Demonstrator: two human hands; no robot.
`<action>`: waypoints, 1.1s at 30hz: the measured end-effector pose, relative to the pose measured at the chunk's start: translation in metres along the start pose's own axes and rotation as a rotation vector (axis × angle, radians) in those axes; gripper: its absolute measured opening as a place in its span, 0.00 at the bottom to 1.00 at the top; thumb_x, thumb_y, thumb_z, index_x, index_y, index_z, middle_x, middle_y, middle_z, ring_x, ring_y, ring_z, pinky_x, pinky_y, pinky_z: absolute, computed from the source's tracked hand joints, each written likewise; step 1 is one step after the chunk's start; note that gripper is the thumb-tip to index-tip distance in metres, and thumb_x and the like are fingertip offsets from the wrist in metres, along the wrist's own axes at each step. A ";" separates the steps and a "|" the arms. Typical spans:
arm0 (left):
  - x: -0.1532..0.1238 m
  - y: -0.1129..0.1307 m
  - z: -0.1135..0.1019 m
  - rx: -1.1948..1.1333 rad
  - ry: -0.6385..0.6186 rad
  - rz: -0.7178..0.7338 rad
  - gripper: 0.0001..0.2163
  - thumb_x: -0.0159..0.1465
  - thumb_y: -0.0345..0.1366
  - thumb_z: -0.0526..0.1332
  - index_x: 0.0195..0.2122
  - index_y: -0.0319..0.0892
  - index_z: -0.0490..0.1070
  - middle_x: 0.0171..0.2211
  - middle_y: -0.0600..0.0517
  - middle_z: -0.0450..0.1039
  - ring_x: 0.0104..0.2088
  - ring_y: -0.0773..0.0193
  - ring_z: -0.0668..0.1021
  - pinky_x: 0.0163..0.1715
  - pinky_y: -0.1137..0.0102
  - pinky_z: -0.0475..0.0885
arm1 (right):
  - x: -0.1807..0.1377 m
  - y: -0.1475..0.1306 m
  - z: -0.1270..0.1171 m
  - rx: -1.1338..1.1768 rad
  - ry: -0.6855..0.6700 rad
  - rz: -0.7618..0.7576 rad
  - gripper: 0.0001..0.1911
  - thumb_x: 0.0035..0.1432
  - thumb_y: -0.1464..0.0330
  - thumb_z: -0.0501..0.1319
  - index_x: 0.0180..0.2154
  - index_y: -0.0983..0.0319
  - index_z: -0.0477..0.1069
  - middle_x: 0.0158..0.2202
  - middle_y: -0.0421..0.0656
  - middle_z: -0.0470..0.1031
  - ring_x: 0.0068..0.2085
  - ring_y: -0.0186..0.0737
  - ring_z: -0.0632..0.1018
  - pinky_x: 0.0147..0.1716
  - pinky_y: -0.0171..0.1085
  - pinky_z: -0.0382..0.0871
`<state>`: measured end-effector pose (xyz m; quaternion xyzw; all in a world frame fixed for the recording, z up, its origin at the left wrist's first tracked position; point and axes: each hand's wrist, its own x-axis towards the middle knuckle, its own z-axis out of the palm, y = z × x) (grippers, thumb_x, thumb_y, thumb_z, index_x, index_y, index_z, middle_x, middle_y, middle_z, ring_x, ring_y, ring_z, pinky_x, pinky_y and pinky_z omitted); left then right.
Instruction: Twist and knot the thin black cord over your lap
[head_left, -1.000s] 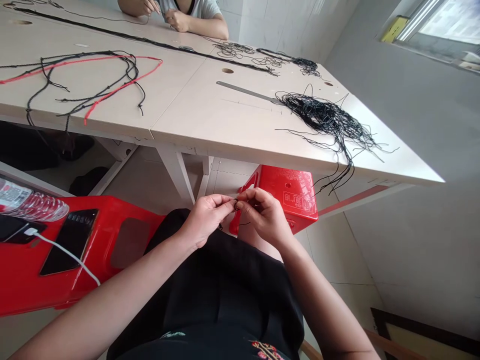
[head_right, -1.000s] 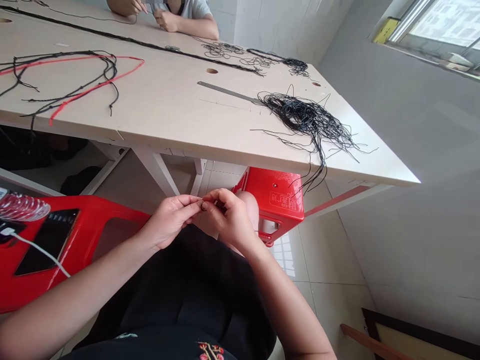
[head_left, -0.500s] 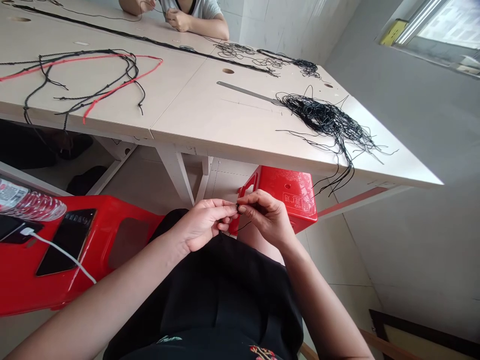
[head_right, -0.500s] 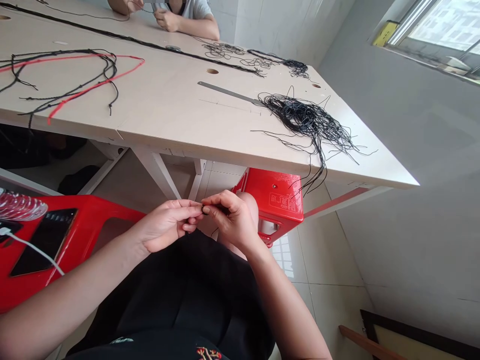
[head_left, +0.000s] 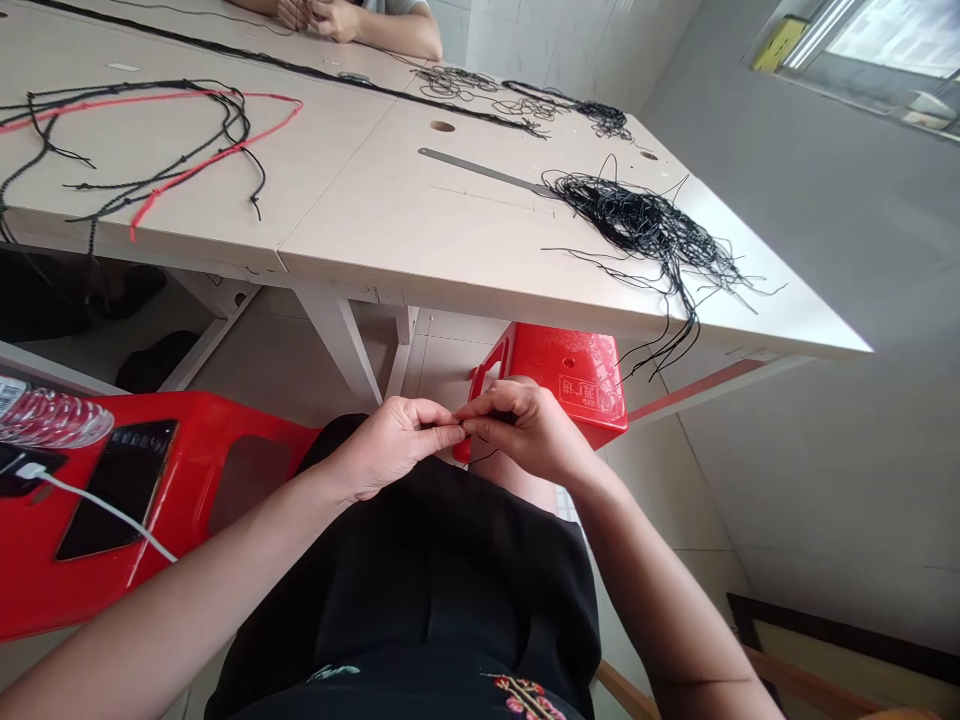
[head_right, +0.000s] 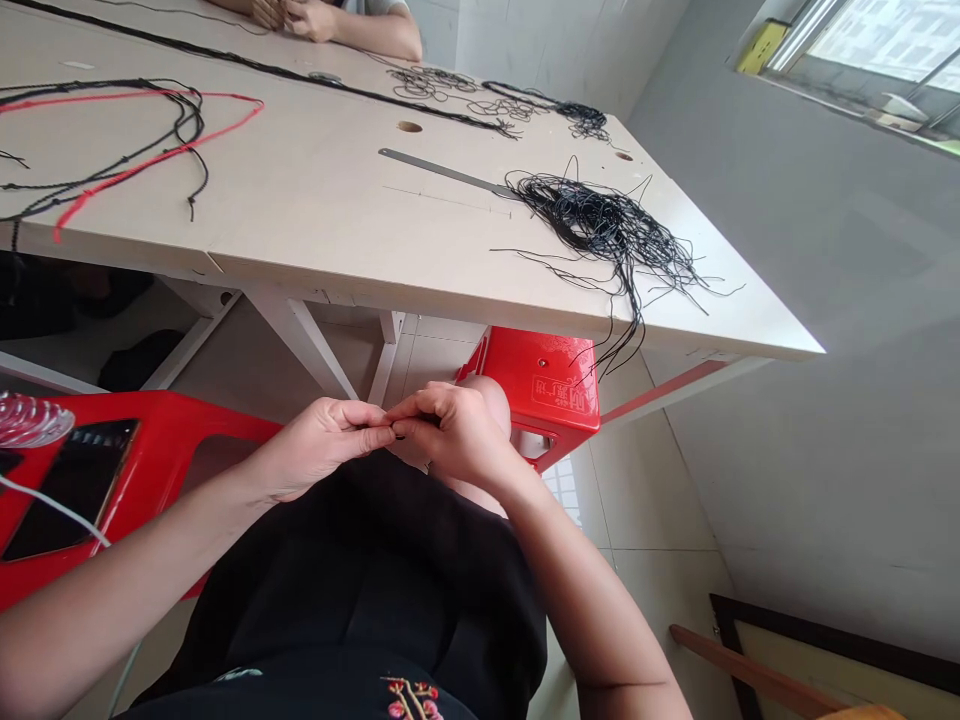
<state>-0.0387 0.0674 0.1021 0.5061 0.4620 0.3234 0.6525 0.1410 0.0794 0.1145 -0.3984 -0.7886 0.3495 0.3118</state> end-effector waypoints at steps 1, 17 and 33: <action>-0.001 -0.001 0.000 0.007 -0.018 -0.012 0.10 0.51 0.41 0.67 0.30 0.39 0.78 0.27 0.52 0.76 0.31 0.65 0.74 0.34 0.71 0.67 | 0.002 0.000 -0.006 0.011 -0.080 0.026 0.05 0.53 0.72 0.62 0.33 0.59 0.76 0.30 0.39 0.77 0.32 0.34 0.76 0.31 0.33 0.70; -0.018 0.008 -0.001 -0.244 0.111 -0.137 0.09 0.51 0.40 0.67 0.28 0.39 0.76 0.24 0.54 0.69 0.23 0.75 0.64 0.21 0.78 0.57 | -0.023 0.000 0.016 0.087 0.248 -0.011 0.15 0.51 0.64 0.65 0.39 0.59 0.65 0.35 0.42 0.74 0.36 0.37 0.76 0.34 0.36 0.71; -0.019 0.003 0.006 0.370 0.141 0.058 0.10 0.58 0.41 0.59 0.30 0.41 0.74 0.26 0.53 0.74 0.28 0.66 0.73 0.29 0.73 0.67 | -0.018 -0.013 -0.012 -0.420 0.217 -0.200 0.06 0.58 0.73 0.54 0.28 0.61 0.65 0.23 0.38 0.69 0.23 0.30 0.67 0.25 0.31 0.61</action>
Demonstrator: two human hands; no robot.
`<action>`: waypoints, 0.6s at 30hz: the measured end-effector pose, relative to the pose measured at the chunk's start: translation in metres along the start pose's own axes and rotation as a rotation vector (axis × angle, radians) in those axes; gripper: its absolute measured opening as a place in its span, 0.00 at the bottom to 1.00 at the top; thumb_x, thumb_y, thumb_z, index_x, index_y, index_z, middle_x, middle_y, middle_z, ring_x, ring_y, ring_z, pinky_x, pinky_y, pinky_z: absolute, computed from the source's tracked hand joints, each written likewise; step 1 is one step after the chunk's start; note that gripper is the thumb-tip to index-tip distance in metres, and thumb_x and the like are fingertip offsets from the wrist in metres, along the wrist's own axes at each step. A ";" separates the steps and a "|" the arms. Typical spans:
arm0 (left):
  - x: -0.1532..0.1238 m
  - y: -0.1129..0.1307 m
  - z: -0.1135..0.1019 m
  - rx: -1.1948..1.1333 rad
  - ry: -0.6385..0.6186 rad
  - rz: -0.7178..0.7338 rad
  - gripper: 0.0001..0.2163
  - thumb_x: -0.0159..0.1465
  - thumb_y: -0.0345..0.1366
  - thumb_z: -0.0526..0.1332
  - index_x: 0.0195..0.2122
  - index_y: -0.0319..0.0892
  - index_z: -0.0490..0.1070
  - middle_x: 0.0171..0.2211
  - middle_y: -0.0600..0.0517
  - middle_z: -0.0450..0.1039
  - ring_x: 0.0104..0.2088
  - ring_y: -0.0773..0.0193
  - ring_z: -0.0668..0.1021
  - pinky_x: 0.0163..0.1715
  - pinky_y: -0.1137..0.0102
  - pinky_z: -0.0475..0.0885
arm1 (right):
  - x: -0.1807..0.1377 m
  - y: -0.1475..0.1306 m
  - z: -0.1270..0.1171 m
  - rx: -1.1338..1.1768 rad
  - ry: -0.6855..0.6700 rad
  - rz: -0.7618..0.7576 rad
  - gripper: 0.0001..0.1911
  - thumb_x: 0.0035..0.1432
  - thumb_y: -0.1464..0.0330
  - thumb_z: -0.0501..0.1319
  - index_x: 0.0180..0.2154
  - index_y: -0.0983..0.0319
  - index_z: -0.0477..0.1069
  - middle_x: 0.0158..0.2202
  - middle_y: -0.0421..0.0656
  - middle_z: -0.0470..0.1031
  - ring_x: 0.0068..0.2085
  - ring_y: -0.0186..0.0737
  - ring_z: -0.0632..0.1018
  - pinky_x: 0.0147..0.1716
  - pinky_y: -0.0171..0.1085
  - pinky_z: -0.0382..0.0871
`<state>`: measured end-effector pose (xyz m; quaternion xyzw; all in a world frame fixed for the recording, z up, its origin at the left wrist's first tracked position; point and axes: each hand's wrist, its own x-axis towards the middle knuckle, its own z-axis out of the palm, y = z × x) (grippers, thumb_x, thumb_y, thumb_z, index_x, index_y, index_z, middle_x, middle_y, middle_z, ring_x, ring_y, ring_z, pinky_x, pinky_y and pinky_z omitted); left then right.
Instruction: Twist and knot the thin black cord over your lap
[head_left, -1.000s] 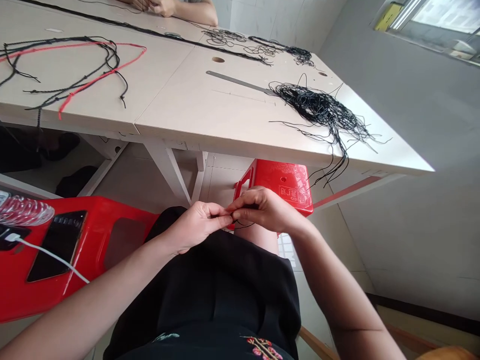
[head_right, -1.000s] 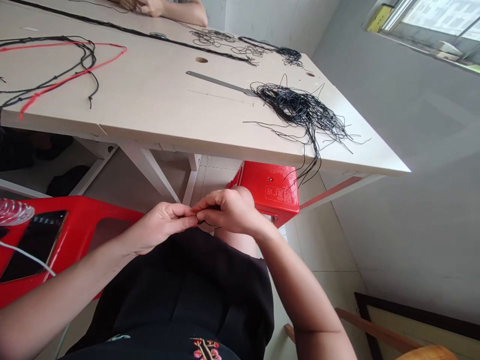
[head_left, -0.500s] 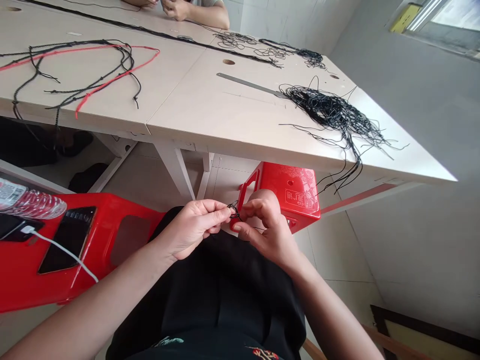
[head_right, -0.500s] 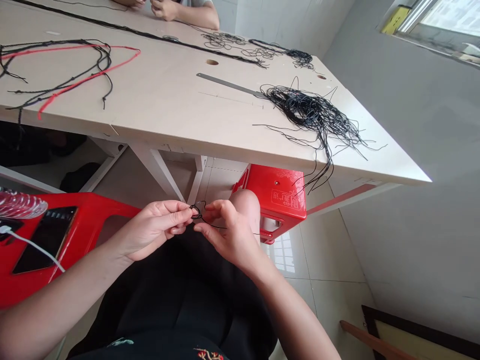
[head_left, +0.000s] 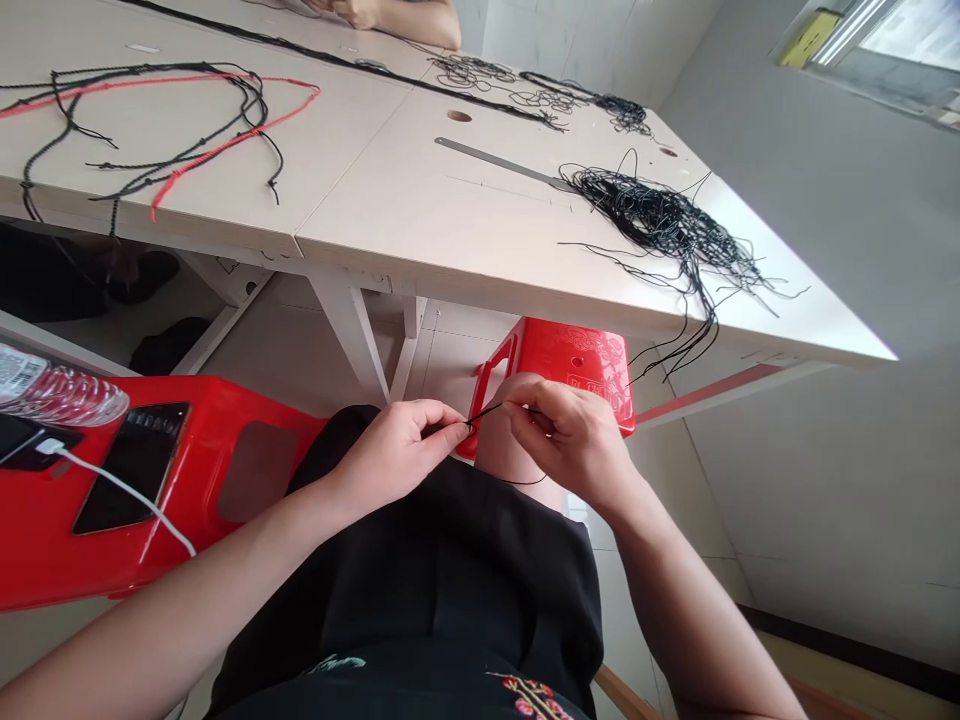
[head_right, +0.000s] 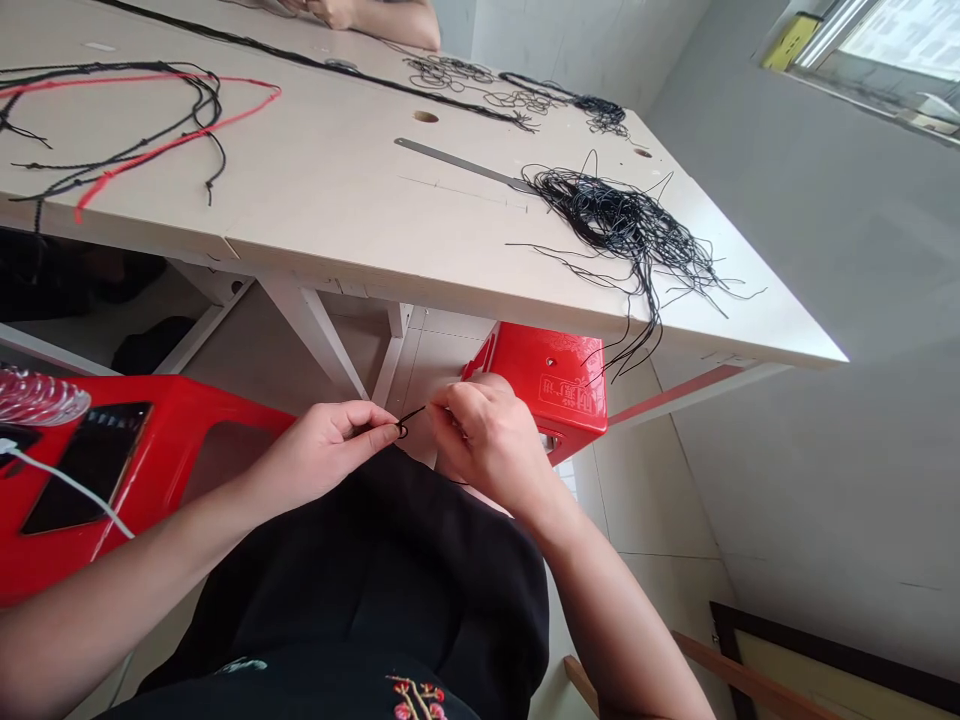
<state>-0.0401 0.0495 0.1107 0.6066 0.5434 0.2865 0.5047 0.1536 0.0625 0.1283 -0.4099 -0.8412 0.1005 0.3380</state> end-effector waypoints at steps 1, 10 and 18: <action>0.000 0.001 0.000 0.035 0.010 0.016 0.10 0.59 0.41 0.59 0.29 0.41 0.74 0.26 0.53 0.74 0.28 0.66 0.73 0.29 0.73 0.67 | 0.001 0.000 -0.002 -0.019 0.026 0.018 0.06 0.57 0.73 0.55 0.28 0.61 0.66 0.22 0.37 0.68 0.23 0.30 0.67 0.24 0.31 0.61; 0.003 0.002 -0.010 0.009 0.003 0.036 0.11 0.59 0.42 0.58 0.29 0.41 0.74 0.24 0.54 0.72 0.26 0.67 0.71 0.27 0.74 0.65 | -0.013 -0.004 -0.007 0.077 0.123 0.219 0.06 0.56 0.71 0.57 0.27 0.59 0.66 0.20 0.35 0.66 0.19 0.27 0.64 0.17 0.30 0.58; 0.002 0.005 -0.012 0.041 -0.020 0.000 0.12 0.58 0.45 0.58 0.30 0.41 0.74 0.25 0.54 0.72 0.27 0.66 0.71 0.27 0.74 0.65 | -0.016 0.012 -0.007 0.397 -0.105 0.171 0.08 0.59 0.69 0.57 0.40 0.59 0.72 0.40 0.45 0.75 0.42 0.38 0.75 0.38 0.37 0.72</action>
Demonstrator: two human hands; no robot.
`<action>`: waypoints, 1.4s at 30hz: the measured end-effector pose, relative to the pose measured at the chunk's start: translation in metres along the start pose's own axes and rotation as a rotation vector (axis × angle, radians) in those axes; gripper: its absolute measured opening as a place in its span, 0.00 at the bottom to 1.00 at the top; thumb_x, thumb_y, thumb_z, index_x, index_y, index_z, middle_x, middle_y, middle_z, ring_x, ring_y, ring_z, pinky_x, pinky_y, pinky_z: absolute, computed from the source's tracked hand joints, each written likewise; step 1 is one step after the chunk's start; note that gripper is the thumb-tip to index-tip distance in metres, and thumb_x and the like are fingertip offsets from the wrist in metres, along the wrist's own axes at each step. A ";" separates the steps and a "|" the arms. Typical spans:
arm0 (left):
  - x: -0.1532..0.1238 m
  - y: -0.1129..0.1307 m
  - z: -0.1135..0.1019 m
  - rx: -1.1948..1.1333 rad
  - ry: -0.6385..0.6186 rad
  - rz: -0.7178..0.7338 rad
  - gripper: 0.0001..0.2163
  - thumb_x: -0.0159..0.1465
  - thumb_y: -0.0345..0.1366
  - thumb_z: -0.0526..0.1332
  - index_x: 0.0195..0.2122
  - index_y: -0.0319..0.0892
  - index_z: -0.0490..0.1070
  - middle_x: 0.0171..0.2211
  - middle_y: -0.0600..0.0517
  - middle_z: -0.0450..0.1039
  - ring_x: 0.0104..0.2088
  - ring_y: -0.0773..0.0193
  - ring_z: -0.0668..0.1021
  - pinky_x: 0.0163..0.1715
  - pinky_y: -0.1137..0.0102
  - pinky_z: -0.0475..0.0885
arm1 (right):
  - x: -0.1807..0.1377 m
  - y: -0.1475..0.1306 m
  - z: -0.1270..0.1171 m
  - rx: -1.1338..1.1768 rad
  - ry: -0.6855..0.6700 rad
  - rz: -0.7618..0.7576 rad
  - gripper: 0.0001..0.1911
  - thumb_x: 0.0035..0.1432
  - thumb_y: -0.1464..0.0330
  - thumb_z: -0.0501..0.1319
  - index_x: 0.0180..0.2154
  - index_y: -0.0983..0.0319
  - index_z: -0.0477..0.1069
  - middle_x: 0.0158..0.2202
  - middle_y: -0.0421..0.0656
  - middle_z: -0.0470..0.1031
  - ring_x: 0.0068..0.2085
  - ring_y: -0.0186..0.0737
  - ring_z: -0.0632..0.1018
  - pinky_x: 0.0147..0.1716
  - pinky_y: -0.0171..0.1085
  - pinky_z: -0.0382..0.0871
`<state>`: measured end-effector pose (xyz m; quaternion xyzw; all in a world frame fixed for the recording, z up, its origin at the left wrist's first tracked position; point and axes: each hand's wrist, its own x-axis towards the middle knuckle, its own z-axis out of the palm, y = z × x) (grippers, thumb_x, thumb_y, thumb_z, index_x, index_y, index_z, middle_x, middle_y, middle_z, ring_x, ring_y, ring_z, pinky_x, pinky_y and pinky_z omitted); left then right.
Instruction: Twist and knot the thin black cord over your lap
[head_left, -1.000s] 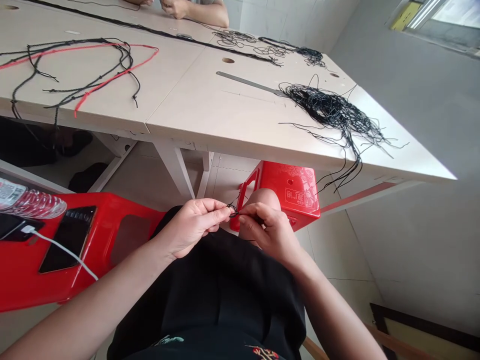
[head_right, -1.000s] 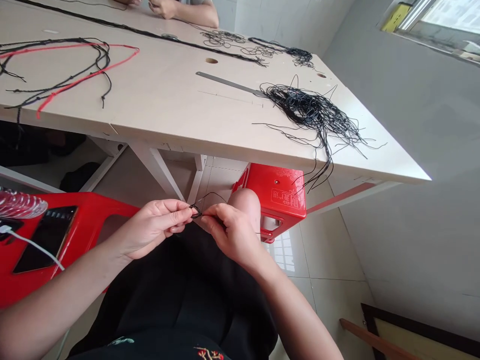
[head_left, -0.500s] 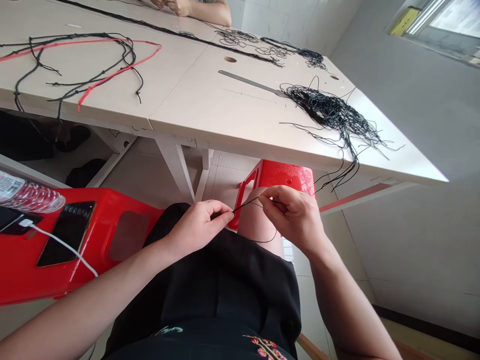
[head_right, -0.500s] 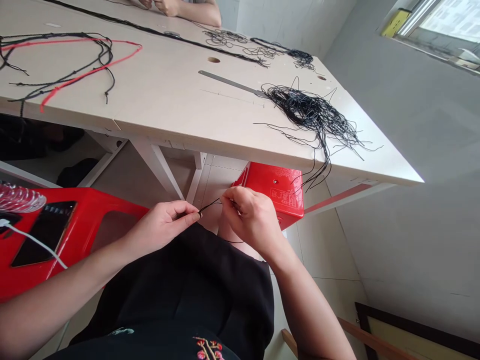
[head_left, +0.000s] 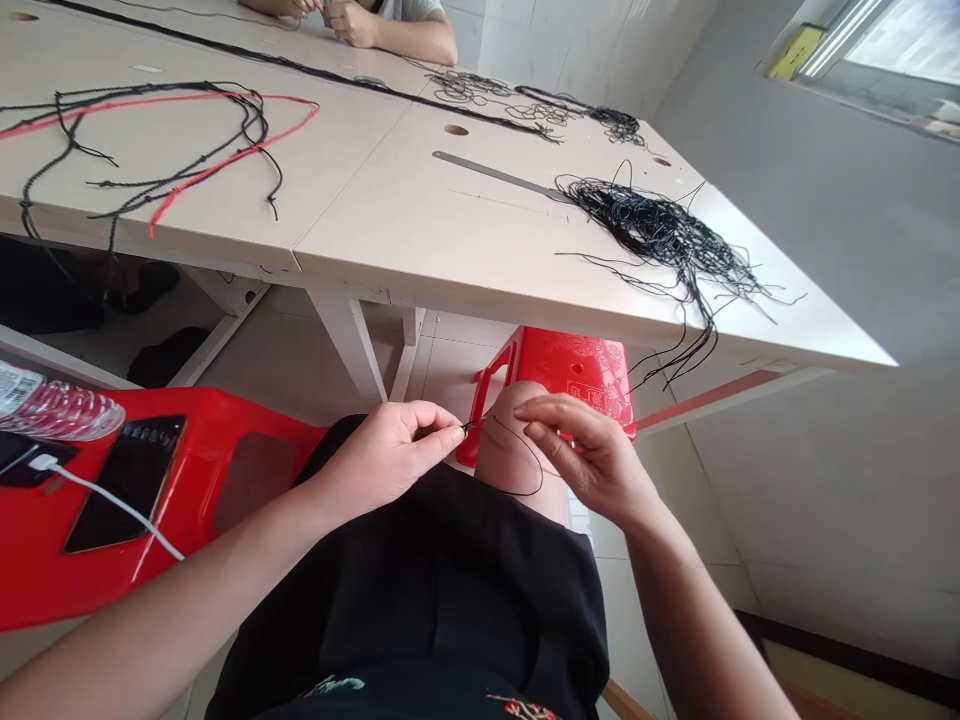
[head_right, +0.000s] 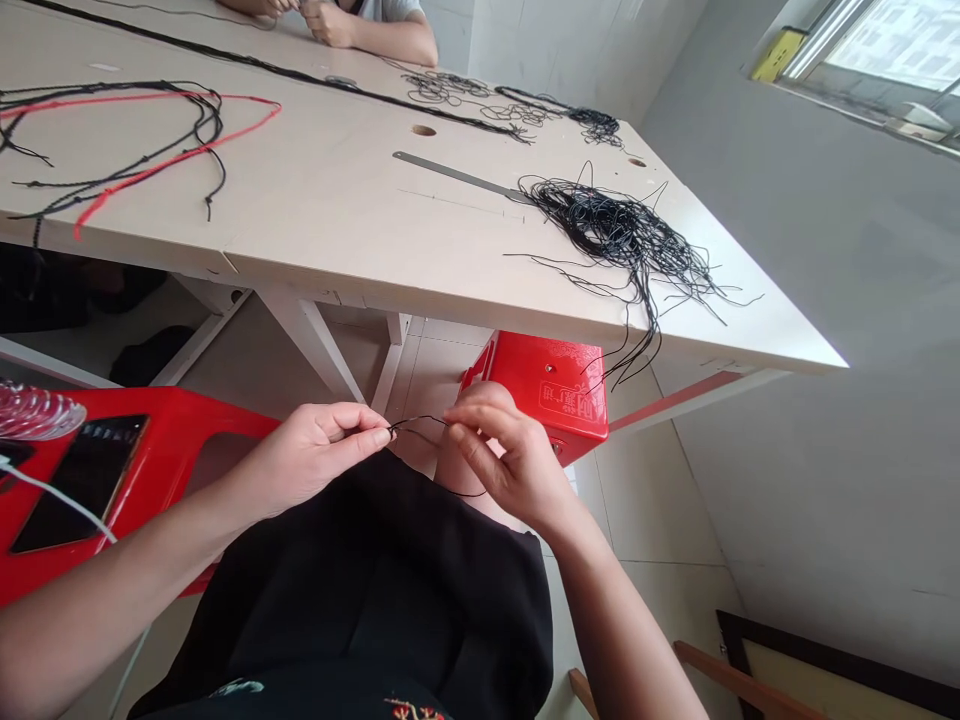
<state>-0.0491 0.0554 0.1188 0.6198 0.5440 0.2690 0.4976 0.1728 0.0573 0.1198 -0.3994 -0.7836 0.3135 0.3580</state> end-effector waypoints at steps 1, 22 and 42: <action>-0.001 0.002 0.001 0.002 -0.010 0.005 0.12 0.58 0.44 0.58 0.30 0.41 0.74 0.25 0.54 0.72 0.27 0.67 0.71 0.27 0.74 0.65 | 0.003 0.000 0.001 0.003 0.037 -0.025 0.10 0.60 0.69 0.56 0.43 0.59 0.71 0.43 0.45 0.74 0.45 0.39 0.74 0.42 0.39 0.71; -0.005 0.000 0.021 -0.097 -0.017 0.066 0.08 0.57 0.38 0.60 0.24 0.40 0.72 0.23 0.55 0.70 0.26 0.68 0.71 0.28 0.73 0.65 | 0.022 -0.008 0.030 -0.242 0.146 -0.193 0.07 0.61 0.72 0.52 0.37 0.60 0.68 0.37 0.45 0.70 0.37 0.38 0.73 0.38 0.40 0.71; -0.002 0.004 0.020 -0.436 0.110 0.104 0.09 0.58 0.39 0.62 0.27 0.39 0.74 0.25 0.53 0.74 0.28 0.68 0.73 0.31 0.74 0.68 | 0.005 -0.017 0.067 -0.049 0.457 0.029 0.01 0.54 0.70 0.60 0.30 0.59 0.67 0.23 0.36 0.70 0.22 0.30 0.70 0.20 0.30 0.66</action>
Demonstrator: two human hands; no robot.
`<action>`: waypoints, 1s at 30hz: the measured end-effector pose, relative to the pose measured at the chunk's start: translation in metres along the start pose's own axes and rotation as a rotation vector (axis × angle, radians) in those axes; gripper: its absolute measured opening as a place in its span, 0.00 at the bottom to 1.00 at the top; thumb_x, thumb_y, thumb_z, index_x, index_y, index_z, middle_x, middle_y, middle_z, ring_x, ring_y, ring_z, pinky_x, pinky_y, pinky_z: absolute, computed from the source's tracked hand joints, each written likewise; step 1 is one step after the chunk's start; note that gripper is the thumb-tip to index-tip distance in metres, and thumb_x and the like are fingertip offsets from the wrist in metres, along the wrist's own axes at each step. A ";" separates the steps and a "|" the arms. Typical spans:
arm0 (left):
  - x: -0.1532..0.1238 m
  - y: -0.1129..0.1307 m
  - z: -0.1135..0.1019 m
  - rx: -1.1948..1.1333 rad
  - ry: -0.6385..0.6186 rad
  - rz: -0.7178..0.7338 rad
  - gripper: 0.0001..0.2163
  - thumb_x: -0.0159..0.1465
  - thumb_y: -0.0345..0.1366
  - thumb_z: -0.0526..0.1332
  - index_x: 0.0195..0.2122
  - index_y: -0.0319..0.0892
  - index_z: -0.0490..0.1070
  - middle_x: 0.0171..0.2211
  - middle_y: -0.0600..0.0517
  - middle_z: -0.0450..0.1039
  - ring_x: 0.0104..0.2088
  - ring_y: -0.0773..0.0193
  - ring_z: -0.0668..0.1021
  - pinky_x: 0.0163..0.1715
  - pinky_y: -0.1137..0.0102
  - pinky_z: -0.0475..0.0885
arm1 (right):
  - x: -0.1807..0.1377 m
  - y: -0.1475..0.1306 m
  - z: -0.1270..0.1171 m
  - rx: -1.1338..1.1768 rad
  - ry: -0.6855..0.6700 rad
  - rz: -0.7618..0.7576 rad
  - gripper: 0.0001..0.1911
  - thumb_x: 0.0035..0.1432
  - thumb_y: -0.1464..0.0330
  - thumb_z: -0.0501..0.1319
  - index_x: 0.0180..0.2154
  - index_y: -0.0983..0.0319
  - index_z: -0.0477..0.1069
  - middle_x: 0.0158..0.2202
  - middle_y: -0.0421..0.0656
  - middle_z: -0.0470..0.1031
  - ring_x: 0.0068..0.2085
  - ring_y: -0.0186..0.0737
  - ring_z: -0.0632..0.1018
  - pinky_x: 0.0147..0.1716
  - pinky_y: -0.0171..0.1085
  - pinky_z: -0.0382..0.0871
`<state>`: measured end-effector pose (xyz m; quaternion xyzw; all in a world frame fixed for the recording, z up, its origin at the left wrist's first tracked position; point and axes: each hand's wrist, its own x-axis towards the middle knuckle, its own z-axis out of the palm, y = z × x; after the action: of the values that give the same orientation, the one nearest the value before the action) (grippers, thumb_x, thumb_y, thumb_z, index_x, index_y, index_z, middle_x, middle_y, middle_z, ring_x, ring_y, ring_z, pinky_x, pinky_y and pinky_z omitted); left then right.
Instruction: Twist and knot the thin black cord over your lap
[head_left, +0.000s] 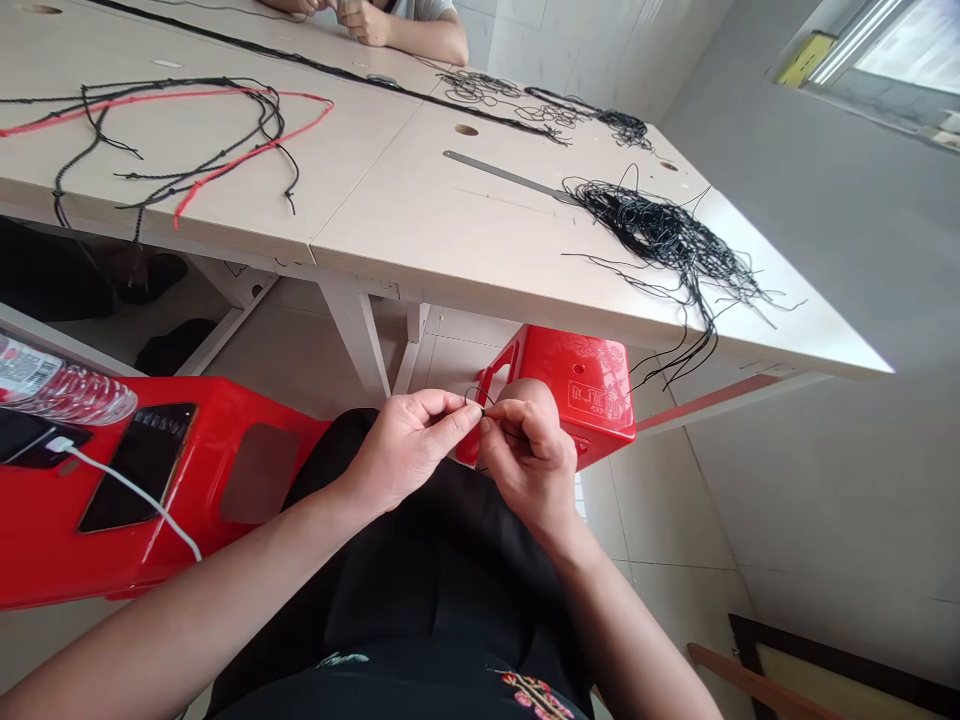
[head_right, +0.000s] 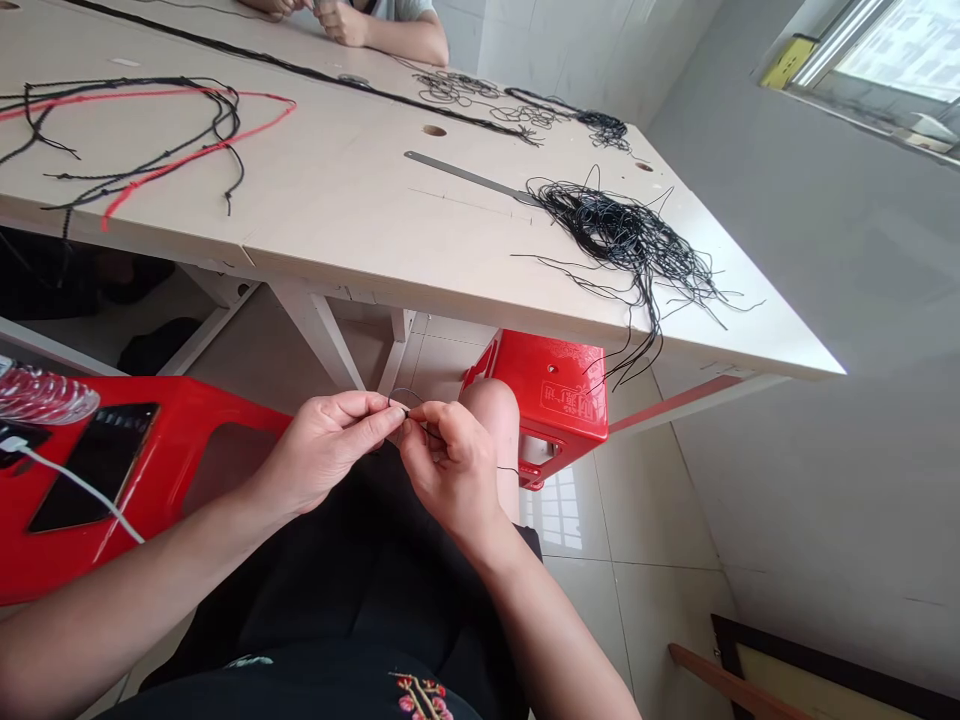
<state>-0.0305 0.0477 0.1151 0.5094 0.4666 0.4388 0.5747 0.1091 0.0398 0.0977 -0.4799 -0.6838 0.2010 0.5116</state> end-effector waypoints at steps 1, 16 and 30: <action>0.000 0.000 0.000 0.004 -0.005 0.000 0.09 0.58 0.39 0.61 0.28 0.39 0.74 0.25 0.53 0.74 0.27 0.68 0.73 0.31 0.74 0.68 | 0.000 0.001 0.000 -0.012 0.010 -0.028 0.01 0.54 0.71 0.60 0.31 0.59 0.68 0.23 0.36 0.71 0.21 0.30 0.70 0.20 0.31 0.66; 0.001 0.000 -0.006 0.134 -0.053 0.047 0.09 0.59 0.40 0.60 0.28 0.40 0.74 0.26 0.53 0.74 0.30 0.67 0.75 0.33 0.74 0.70 | -0.003 0.019 0.000 0.000 0.070 -0.313 0.15 0.54 0.75 0.62 0.43 0.58 0.73 0.36 0.40 0.80 0.29 0.35 0.80 0.27 0.30 0.76; 0.005 0.003 -0.009 0.464 -0.033 0.230 0.10 0.61 0.35 0.57 0.24 0.39 0.70 0.25 0.55 0.69 0.27 0.70 0.71 0.29 0.76 0.66 | -0.002 0.012 -0.005 -0.013 -0.034 -0.170 0.11 0.56 0.75 0.59 0.41 0.60 0.72 0.32 0.40 0.80 0.26 0.32 0.78 0.25 0.28 0.74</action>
<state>-0.0382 0.0543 0.1178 0.6843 0.4844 0.3741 0.3964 0.1189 0.0428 0.0892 -0.4202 -0.7320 0.1606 0.5117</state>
